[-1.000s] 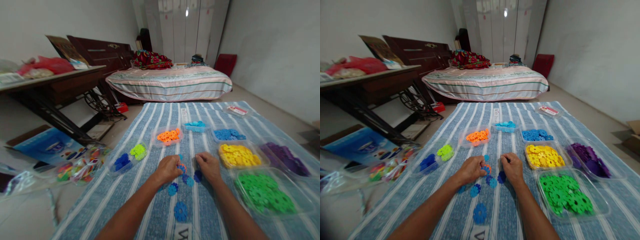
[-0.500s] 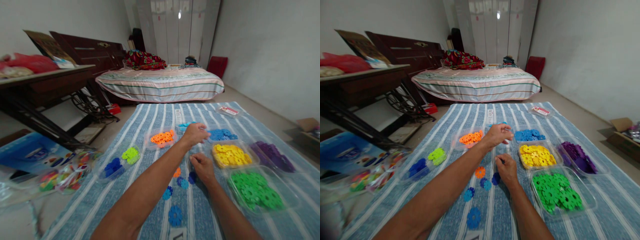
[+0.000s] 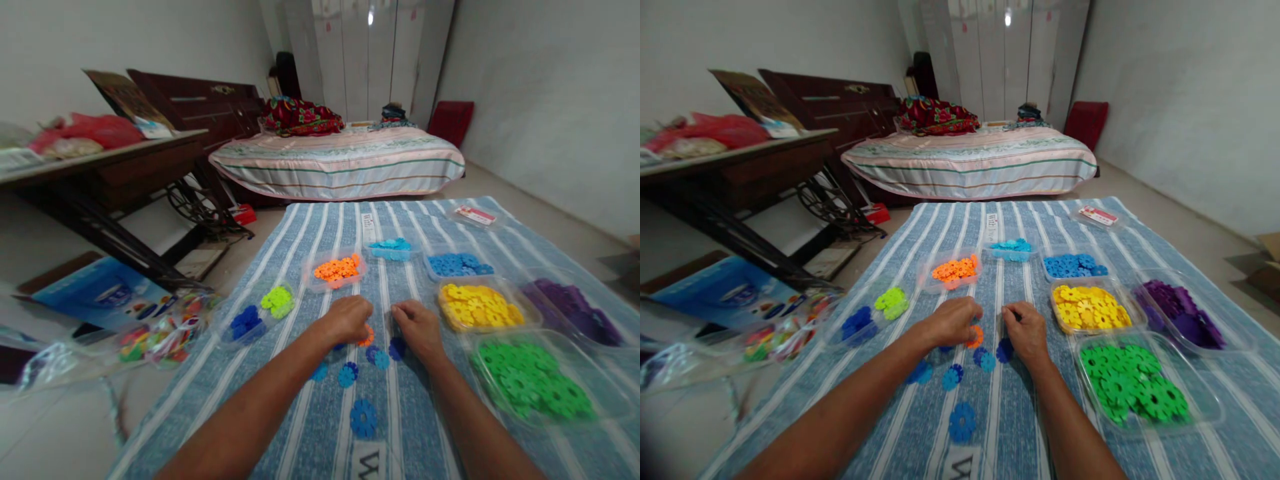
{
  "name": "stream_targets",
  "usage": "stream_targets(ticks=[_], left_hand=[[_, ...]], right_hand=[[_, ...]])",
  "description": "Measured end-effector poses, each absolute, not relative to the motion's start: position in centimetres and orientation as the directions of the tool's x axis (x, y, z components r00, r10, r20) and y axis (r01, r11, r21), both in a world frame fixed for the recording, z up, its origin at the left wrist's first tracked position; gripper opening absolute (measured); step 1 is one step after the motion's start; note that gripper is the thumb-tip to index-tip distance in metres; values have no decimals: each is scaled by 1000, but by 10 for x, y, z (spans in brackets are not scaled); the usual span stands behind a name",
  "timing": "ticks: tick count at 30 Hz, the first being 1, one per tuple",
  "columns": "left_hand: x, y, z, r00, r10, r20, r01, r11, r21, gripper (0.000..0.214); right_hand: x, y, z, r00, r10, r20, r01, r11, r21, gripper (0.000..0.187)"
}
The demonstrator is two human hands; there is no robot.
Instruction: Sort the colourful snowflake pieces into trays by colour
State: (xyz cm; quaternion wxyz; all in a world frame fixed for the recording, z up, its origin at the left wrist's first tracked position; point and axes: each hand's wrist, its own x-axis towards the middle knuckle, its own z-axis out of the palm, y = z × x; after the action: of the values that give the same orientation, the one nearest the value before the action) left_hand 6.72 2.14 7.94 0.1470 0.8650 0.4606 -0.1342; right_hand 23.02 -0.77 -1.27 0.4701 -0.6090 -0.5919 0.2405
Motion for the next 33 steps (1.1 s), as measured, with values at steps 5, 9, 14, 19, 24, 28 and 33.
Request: stream_targets(ticks=[5,9,14,19,24,28,33], left_hand=[[71,9,78,539,750,-383,829,-552,87,21],[69,7,77,517,760,-394,844,-530,84,25],[61,4,66,476,811,-341,879,-441,179,22],[45,-2,65,493,833,-250,833,-369,411,15],[5,0,88,423,893,-155,764,-260,590,17],[-21,20,104,244,967,-66,757,-148,636,19],[-15,57,114,17,1000,-21,744,1,668,36]], right_hand=[[230,-10,-12,171,952,256,491,143,-859,26],[230,-11,-14,166,954,249,486,140,-863,28],[231,-13,-13,177,957,230,496,115,-860,27],[232,-14,-12,175,958,226,485,116,-867,28],[232,-15,-12,173,961,214,488,105,-866,31],[232,-15,-11,178,956,234,497,118,-860,33],[233,-15,-12,173,958,230,488,120,-865,33]])
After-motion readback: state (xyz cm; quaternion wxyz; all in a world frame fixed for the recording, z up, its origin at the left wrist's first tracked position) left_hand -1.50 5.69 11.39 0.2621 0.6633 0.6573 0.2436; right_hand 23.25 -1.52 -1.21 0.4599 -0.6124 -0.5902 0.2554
